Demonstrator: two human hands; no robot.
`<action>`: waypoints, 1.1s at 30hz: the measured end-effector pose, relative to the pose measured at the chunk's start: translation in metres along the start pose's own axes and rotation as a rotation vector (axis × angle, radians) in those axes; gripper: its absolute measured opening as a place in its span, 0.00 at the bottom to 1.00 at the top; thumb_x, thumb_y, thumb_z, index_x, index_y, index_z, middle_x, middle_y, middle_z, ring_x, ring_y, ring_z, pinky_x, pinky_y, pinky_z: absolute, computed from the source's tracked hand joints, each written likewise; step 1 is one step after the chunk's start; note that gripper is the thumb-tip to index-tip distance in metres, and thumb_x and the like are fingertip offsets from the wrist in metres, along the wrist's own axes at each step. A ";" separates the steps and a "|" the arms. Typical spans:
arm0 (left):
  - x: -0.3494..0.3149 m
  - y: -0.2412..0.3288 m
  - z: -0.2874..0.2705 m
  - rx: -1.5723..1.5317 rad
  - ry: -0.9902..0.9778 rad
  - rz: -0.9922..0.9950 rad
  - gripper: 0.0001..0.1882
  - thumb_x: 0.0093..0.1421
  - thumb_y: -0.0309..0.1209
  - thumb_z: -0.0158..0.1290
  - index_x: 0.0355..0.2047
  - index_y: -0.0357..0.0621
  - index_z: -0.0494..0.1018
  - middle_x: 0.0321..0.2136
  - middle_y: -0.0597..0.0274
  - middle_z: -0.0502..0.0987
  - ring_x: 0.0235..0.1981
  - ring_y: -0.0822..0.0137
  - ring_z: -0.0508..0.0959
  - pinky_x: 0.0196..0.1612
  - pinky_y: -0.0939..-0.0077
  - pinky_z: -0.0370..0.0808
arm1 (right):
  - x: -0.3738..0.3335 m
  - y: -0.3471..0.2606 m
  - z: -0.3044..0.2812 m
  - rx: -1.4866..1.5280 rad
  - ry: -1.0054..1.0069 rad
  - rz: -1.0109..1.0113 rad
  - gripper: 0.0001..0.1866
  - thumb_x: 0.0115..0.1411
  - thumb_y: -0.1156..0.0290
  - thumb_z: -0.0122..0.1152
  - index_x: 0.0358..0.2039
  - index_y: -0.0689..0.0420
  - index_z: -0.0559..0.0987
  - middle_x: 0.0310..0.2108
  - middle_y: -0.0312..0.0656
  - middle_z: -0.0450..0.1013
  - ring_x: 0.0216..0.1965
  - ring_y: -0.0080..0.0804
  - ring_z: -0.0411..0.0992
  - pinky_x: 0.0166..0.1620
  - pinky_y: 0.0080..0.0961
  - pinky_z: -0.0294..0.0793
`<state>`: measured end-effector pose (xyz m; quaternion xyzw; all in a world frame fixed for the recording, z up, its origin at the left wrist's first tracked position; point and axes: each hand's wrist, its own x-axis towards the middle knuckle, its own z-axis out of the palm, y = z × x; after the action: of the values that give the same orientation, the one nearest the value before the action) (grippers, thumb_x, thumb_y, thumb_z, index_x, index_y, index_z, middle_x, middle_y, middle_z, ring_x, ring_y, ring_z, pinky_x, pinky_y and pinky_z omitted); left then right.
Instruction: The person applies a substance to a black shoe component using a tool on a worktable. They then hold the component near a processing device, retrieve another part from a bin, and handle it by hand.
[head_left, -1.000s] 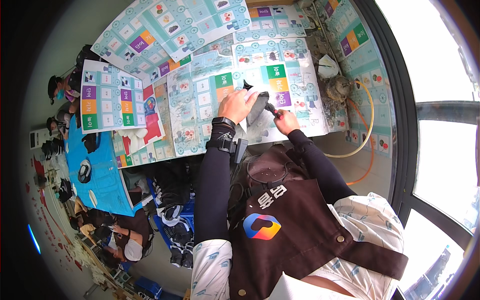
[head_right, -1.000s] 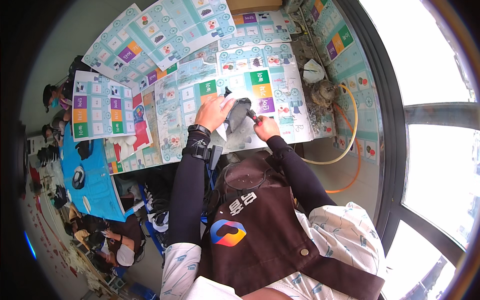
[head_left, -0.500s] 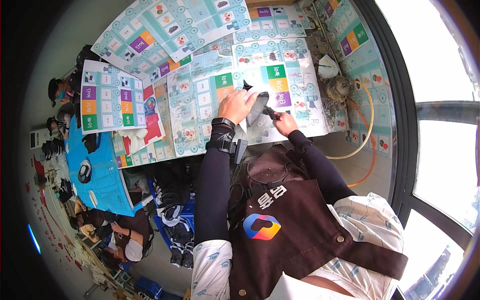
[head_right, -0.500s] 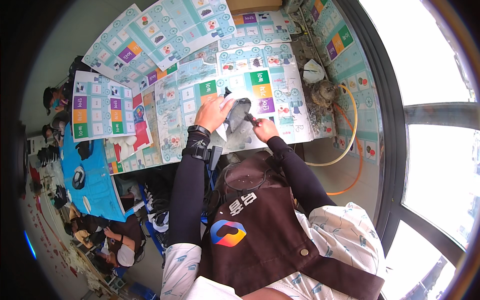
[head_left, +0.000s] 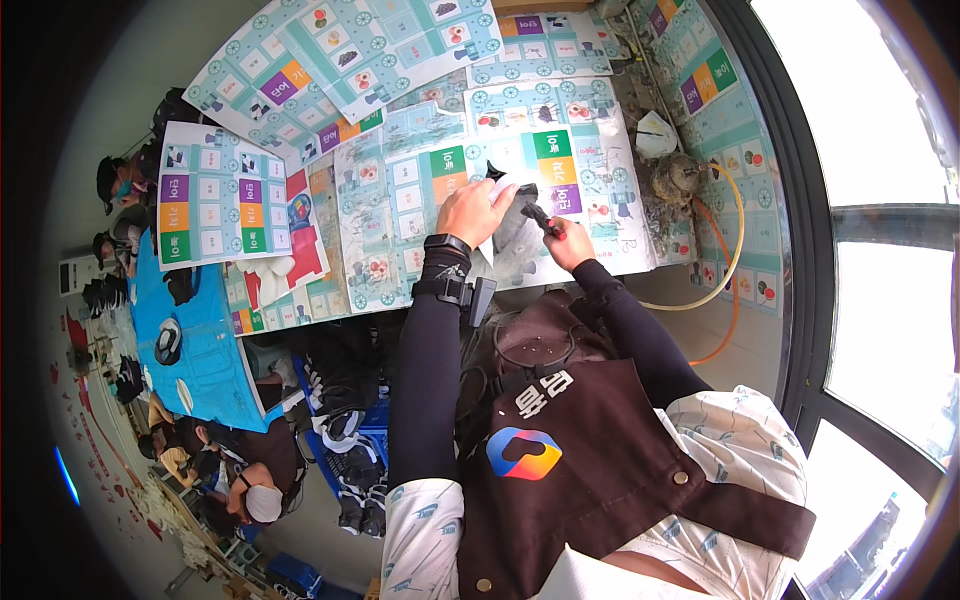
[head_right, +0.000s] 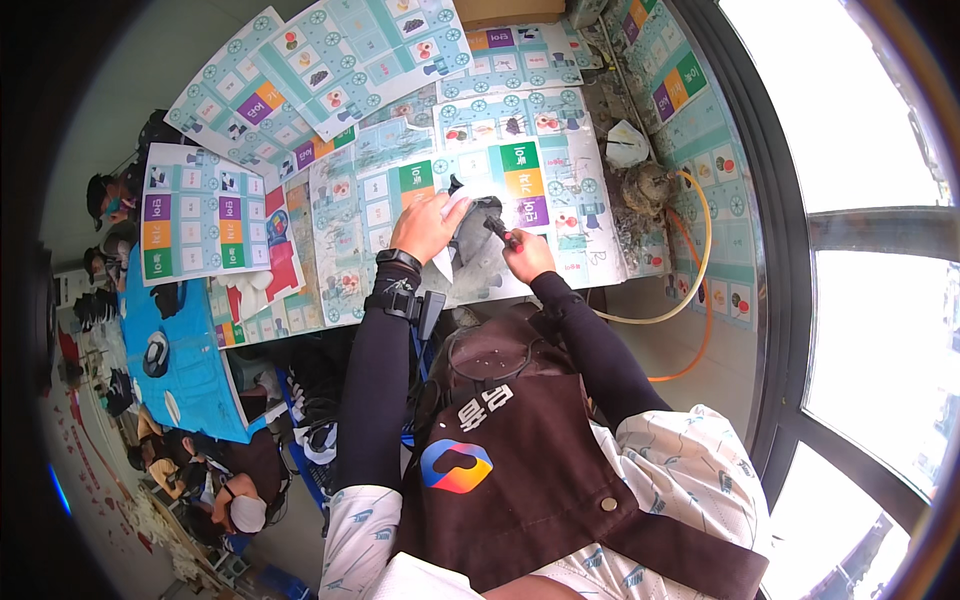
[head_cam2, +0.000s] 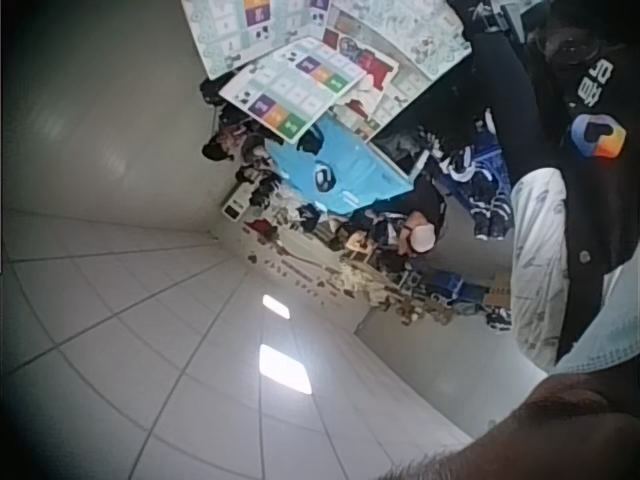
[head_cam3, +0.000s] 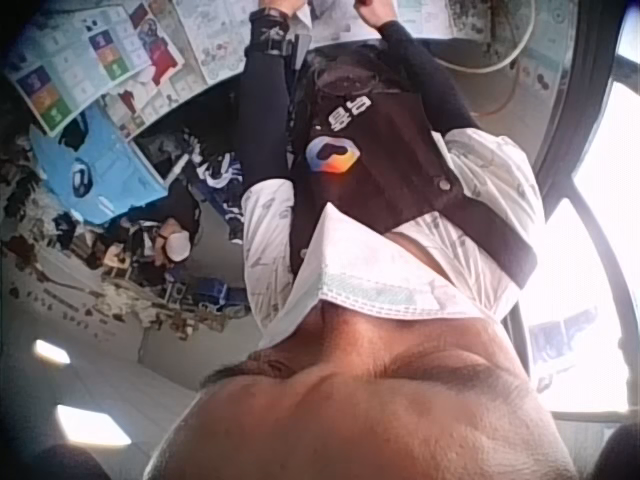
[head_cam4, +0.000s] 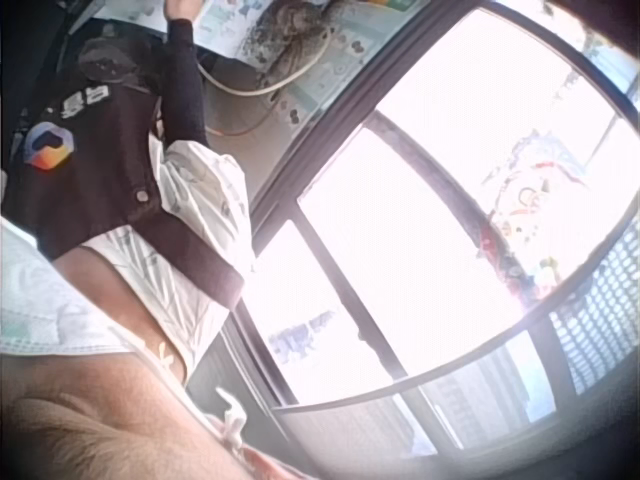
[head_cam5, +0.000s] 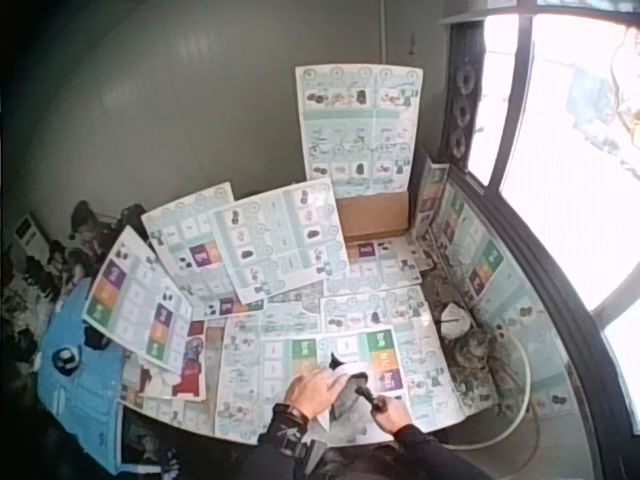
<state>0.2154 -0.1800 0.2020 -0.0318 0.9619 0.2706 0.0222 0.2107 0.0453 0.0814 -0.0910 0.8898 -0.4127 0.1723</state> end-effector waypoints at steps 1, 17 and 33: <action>0.000 0.000 0.000 0.007 -0.008 -0.010 0.28 0.71 0.55 0.48 0.38 0.39 0.79 0.35 0.41 0.82 0.43 0.40 0.79 0.47 0.49 0.75 | 0.000 0.000 0.001 0.005 0.012 -0.002 0.11 0.57 0.65 0.58 0.35 0.58 0.81 0.31 0.61 0.78 0.38 0.65 0.77 0.45 0.55 0.75; 0.002 -0.002 0.002 -0.001 0.003 0.018 0.27 0.71 0.54 0.49 0.36 0.39 0.78 0.34 0.41 0.82 0.41 0.40 0.79 0.47 0.50 0.74 | -0.005 -0.001 -0.005 -0.012 0.116 0.078 0.13 0.56 0.66 0.58 0.38 0.59 0.83 0.33 0.62 0.79 0.40 0.65 0.77 0.48 0.55 0.75; -0.002 -0.008 -0.006 -0.048 0.026 0.029 0.28 0.71 0.54 0.49 0.38 0.37 0.79 0.36 0.40 0.81 0.41 0.40 0.80 0.45 0.50 0.76 | 0.005 -0.001 0.005 0.029 -0.132 0.100 0.19 0.55 0.63 0.56 0.43 0.58 0.83 0.36 0.62 0.79 0.42 0.64 0.77 0.47 0.48 0.76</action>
<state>0.2179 -0.1901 0.2031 -0.0219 0.9557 0.2935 0.0049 0.2086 0.0393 0.0782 -0.0711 0.8737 -0.4097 0.2523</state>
